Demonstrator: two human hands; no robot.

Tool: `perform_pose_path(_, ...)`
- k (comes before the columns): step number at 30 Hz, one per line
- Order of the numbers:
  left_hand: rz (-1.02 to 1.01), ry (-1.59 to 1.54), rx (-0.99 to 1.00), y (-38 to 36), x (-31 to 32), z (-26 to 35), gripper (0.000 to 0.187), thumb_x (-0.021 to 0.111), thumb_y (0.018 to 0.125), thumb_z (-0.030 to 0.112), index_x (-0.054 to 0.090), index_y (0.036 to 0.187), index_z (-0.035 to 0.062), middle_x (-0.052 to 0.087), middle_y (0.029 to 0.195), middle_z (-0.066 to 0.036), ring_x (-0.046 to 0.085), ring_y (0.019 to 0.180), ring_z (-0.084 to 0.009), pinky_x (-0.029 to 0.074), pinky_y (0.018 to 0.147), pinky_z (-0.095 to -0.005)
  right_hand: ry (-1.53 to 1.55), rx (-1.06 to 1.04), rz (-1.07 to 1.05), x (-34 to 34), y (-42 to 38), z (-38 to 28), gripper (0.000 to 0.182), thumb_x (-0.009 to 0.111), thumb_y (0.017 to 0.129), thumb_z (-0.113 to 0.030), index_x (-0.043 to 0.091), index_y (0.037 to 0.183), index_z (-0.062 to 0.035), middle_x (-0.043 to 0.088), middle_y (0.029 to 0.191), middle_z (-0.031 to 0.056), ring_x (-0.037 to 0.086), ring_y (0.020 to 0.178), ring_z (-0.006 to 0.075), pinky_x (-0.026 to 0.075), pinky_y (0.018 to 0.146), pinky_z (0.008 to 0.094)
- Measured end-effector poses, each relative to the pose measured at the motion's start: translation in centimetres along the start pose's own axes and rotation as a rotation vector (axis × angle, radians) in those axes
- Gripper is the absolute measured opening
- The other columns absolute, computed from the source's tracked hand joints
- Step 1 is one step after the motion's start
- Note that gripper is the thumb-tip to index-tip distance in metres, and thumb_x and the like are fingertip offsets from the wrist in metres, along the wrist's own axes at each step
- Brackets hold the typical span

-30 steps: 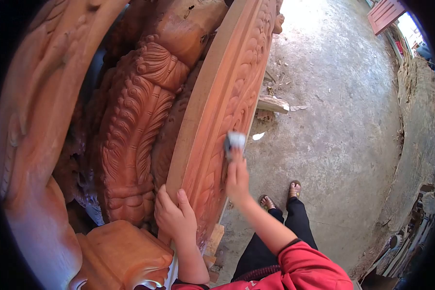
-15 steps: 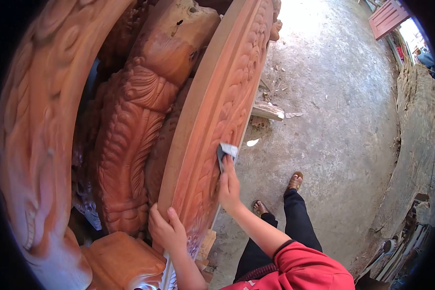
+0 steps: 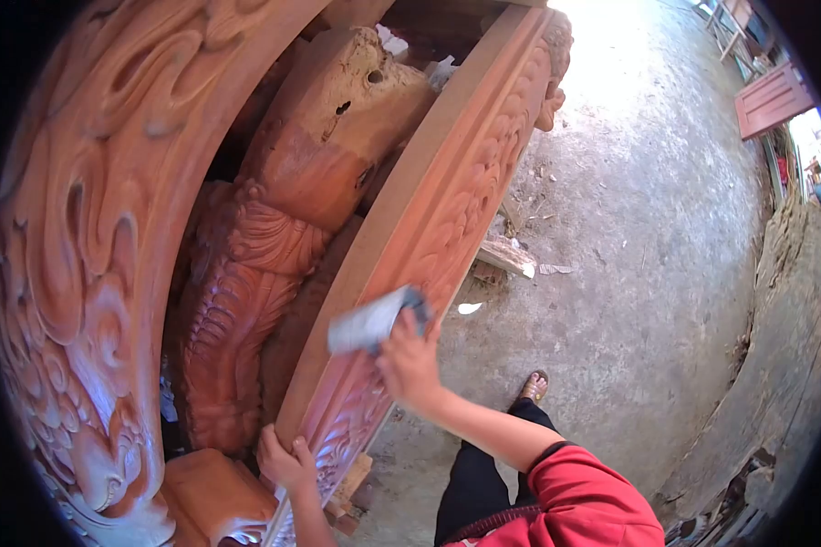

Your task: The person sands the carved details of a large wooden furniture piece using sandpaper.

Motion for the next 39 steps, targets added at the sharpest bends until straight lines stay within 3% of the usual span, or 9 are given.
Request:
perform_pose_path(13, 0.02, 0.036, -0.117, 0.1, 0.0, 0.0, 0.054, 0.049, 0.073, 0.052, 0.053, 0.092, 0.0017, 0.055, 0.081, -0.021, 0.053, 0.076, -0.0424, 0.041, 0.066, -0.0485, -0.106, -0.009, 0.232, -8.6, 14.2, 6.8, 0.037, 0.045, 0.089, -0.017, 0.05, 0.121, -0.001, 0.048, 0.127, 0.0151, 0.037, 0.124, 0.0346, 0.014, 0.104, 0.0524)
perform_pose_path(14, 0.024, 0.027, -0.103, 0.2, 0.0, 0.1, 0.053, 0.05, 0.073, 0.051, 0.053, 0.092, 0.0017, 0.055, 0.081, -0.021, 0.053, 0.076, -0.0424, 0.041, 0.066, -0.0486, -0.076, -0.074, 0.152, -7.2, 12.1, 6.4, 0.035, 0.047, 0.087, -0.017, 0.052, 0.118, -0.0018, 0.047, 0.129, 0.0144, 0.036, 0.126, 0.0297, 0.013, 0.102, 0.0572)
perform_pose_path(16, 0.029, 0.02, -0.093, 0.0, -0.2, 0.1, 0.053, 0.05, 0.072, 0.051, 0.053, 0.093, 0.0017, 0.055, 0.081, -0.021, 0.053, 0.076, -0.0424, 0.041, 0.067, -0.0488, -0.605, 0.021, -0.548, -3.3, 7.6, 3.6, 0.034, 0.052, 0.084, -0.021, 0.056, 0.114, -0.0074, 0.047, 0.129, 0.0099, 0.035, 0.128, 0.0232, 0.008, 0.1, 0.0639)
perform_pose_path(18, -0.005, 0.052, -0.104, 0.0, 0.0, -0.3, 0.053, 0.051, 0.072, 0.05, 0.053, 0.094, 0.0017, 0.056, 0.082, -0.021, 0.053, 0.077, -0.0425, 0.041, 0.067, -0.0486, -0.09, -0.456, -0.182, -3.4, 2.9, 1.8, 0.035, 0.056, 0.079, -0.027, 0.057, 0.111, -0.0133, 0.047, 0.13, 0.0046, 0.034, 0.128, 0.0195, 0.003, 0.099, 0.0679)
perform_pose_path(24, 0.016, 0.022, -0.108, 0.1, 0.0, 0.0, 0.051, 0.052, 0.072, 0.048, 0.053, 0.094, 0.0017, 0.056, 0.082, -0.021, 0.053, 0.077, -0.0422, 0.041, 0.068, -0.0479, -0.229, -0.16, 0.165, -7.1, 11.4, 9.3, 0.039, 0.052, 0.082, -0.025, 0.053, 0.118, -0.009, 0.05, 0.126, 0.0071, 0.037, 0.126, 0.0252, 0.004, 0.101, 0.0624)
perform_pose_path(29, 0.019, 0.02, -0.095, 0.1, -0.1, 0.2, 0.051, 0.051, 0.073, 0.049, 0.053, 0.093, 0.0015, 0.056, 0.082, -0.021, 0.053, 0.077, -0.0421, 0.042, 0.067, -0.0479, -0.085, -0.05, 0.246, -9.6, 14.1, 8.2, 0.033, 0.047, 0.086, -0.017, 0.054, 0.115, -0.0033, 0.05, 0.123, 0.0143, 0.038, 0.123, 0.0332, 0.016, 0.099, 0.0598)
perform_pose_path(32, 0.002, 0.041, -0.079, 0.2, -0.3, 0.5, 0.053, 0.047, 0.077, 0.05, 0.053, 0.095, -0.0002, 0.056, 0.084, -0.022, 0.054, 0.078, -0.0429, 0.042, 0.067, -0.0482, -0.39, -0.183, -0.349, -5.0, 8.5, 3.7, 0.035, 0.052, 0.081, -0.019, 0.056, 0.115, -0.0094, 0.052, 0.123, 0.0094, 0.04, 0.122, 0.0293, 0.014, 0.101, 0.0595)
perform_pose_path(35, -0.024, 0.048, -0.069, 0.0, -0.1, 0.3, 0.055, 0.044, 0.081, 0.049, 0.053, 0.098, -0.0022, 0.056, 0.088, -0.025, 0.054, 0.081, -0.0438, 0.042, 0.068, -0.0481, 0.011, -0.43, -0.167, -3.9, 3.5, 2.8, 0.036, 0.054, 0.079, -0.018, 0.057, 0.114, -0.0114, 0.051, 0.125, 0.0079, 0.038, 0.124, 0.0271, 0.008, 0.103, 0.0591)
perform_pose_path(39, -0.166, -0.056, -0.112, 0.7, -0.7, 0.8, 0.05, 0.048, 0.082, 0.041, 0.052, 0.105, -0.0026, 0.055, 0.097, -0.025, 0.053, 0.091, -0.0421, 0.041, 0.077, -0.0446, 0.016, 0.035, 0.083, -5.0, 6.8, 9.2, 0.04, 0.049, 0.086, -0.021, 0.05, 0.124, -0.0084, 0.043, 0.133, 0.0109, 0.034, 0.128, 0.025, 0.0, 0.104, 0.0573)
Point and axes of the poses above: each hand's wrist, its own y-axis towards the middle knuckle, its own x-axis out of the palm, z = x × y, the point moved 5 cm from there along y, towards the middle knuckle
